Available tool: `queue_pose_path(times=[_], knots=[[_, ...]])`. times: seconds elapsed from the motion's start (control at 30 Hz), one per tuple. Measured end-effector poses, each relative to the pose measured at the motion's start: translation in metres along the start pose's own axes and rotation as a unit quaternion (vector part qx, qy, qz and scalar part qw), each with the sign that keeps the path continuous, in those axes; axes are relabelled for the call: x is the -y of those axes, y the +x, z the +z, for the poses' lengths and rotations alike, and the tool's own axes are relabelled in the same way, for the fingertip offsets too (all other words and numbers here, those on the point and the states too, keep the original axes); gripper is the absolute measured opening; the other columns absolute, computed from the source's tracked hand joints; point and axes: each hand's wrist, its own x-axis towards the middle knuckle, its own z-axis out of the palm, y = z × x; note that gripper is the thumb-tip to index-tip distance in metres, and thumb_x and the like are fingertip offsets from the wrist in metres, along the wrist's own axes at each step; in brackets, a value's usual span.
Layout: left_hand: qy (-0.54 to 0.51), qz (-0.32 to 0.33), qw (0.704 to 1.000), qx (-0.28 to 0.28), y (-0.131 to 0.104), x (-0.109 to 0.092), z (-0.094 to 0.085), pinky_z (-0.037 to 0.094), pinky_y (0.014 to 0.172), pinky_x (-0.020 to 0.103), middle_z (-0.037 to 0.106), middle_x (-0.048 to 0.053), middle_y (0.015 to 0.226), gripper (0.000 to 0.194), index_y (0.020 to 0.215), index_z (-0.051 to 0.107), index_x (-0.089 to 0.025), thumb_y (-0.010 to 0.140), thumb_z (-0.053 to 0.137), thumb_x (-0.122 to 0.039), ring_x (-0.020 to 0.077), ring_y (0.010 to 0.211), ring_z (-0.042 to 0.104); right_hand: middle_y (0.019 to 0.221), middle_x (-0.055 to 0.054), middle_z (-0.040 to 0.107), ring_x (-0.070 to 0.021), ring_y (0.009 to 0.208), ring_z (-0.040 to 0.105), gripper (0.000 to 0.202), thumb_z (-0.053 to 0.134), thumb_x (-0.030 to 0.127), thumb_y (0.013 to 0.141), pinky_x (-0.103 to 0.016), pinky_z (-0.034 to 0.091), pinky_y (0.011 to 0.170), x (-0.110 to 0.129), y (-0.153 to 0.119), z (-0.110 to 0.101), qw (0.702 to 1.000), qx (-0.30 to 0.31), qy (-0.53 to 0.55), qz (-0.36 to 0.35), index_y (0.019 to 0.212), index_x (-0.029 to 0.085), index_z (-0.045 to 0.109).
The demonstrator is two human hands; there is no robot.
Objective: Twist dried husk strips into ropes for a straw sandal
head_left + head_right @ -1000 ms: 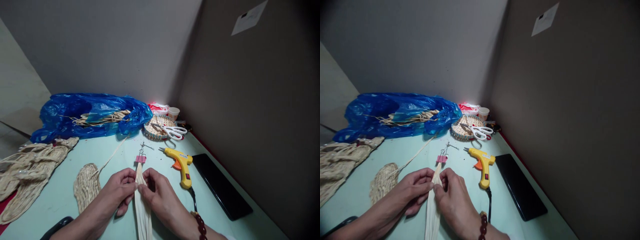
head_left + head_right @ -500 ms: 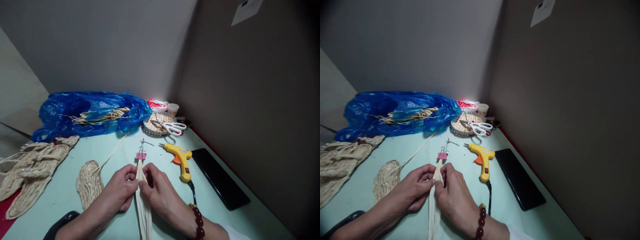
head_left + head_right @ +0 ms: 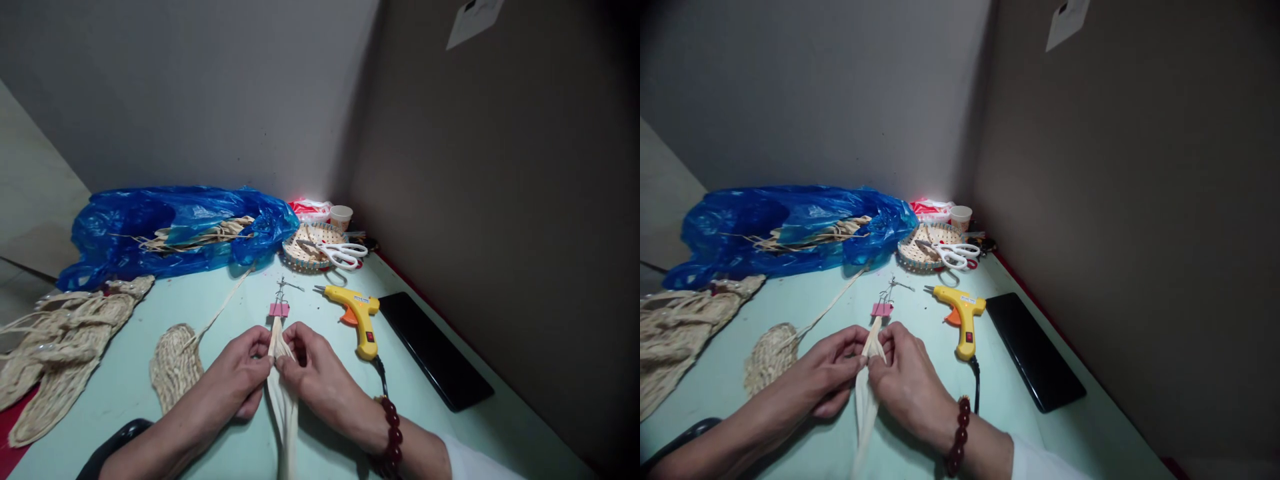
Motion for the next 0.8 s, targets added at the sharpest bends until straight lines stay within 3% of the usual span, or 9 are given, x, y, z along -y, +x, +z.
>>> queue_pose_path(times=[0.23,0.3,0.37,0.43,0.47,0.53,0.63,0.8], knots=[[-0.008,-0.006,0.997,-0.074,0.006,0.010,-0.006,0.013,0.033,0.016,0.044,-0.011,0.053,0.013,0.083,0.055,-0.017,0.074,0.060,-0.025,0.0010,0.030,0.024,0.075,0.001,0.052,-0.0130,0.066,0.047,0.011,0.054,0.020,0.078,-0.024,0.038,0.057,-0.001,0.003,-0.010,0.997,0.066,0.036,0.026,0.088,0.018,0.052],[-0.007,0.004,0.996,-0.090,0.002,0.006,-0.006,0.025,0.038,0.014,0.048,-0.009,0.051,0.007,0.078,0.057,-0.016,0.074,0.061,-0.020,0.0036,0.038,0.036,0.075,0.002,0.051,-0.0126,0.065,0.047,0.010,0.054,0.021,0.079,-0.023,0.037,0.055,0.000,0.004,-0.014,0.995,0.075,0.046,0.036,0.088,0.017,0.052],[-0.045,0.020,0.993,-0.106,-0.001,-0.001,-0.005,0.041,0.053,0.015,0.058,-0.003,0.061,0.002,0.075,0.059,-0.015,0.075,0.060,-0.016,0.0082,0.057,0.053,0.073,0.002,0.051,-0.0123,0.065,0.047,0.008,0.053,0.020,0.079,-0.022,0.036,0.055,0.002,0.005,-0.016,0.996,0.068,0.034,0.036,0.087,0.017,0.053],[-0.138,0.017,0.984,-0.110,-0.003,-0.005,-0.004,0.048,0.067,0.019,0.063,0.001,0.072,0.002,0.074,0.060,-0.015,0.075,0.060,-0.013,0.0113,0.071,0.058,0.071,0.002,0.050,-0.0117,0.063,0.045,0.007,0.053,0.017,0.078,-0.022,0.036,0.056,0.005,0.005,-0.018,0.998,0.057,0.021,0.036,0.085,0.017,0.053],[-0.187,0.008,0.977,-0.107,-0.004,-0.005,-0.003,0.049,0.065,0.020,0.062,0.000,0.072,0.004,0.073,0.061,-0.015,0.074,0.061,-0.011,0.0106,0.067,0.057,0.070,0.003,0.049,-0.0114,0.063,0.045,0.007,0.053,0.015,0.077,-0.022,0.036,0.057,0.006,0.006,-0.019,0.998,0.053,0.018,0.035,0.084,0.016,0.053],[-0.245,-0.018,0.964,-0.099,-0.003,-0.004,-0.004,0.043,0.048,0.018,0.056,-0.003,0.063,0.008,0.068,0.059,-0.015,0.071,0.064,-0.009,0.0059,0.048,0.044,0.068,0.003,0.048,-0.0109,0.063,0.045,0.007,0.053,0.014,0.076,-0.021,0.036,0.058,0.007,0.006,-0.019,0.998,0.046,0.016,0.032,0.083,0.016,0.052],[-0.247,-0.047,0.964,-0.083,-0.003,0.001,-0.008,0.016,0.035,0.014,0.046,-0.006,0.053,0.012,0.064,0.058,-0.014,0.074,0.066,-0.015,0.0015,0.039,0.017,0.071,0.003,0.050,-0.0110,0.063,0.050,0.009,0.053,0.013,0.076,-0.020,0.039,0.059,0.005,0.007,-0.019,0.998,0.048,0.014,0.035,0.084,0.017,0.051],[-0.193,-0.088,0.976,-0.055,-0.019,0.004,-0.008,0.011,0.037,0.013,0.041,-0.007,0.053,0.025,0.079,0.069,-0.012,0.086,0.062,-0.036,0.0006,0.042,0.013,0.073,0.003,0.053,-0.0114,0.059,0.052,0.012,0.053,0.014,0.075,-0.021,0.037,0.052,0.003,0.006,-0.025,0.994,0.098,-0.033,0.036,0.086,0.018,0.053]])
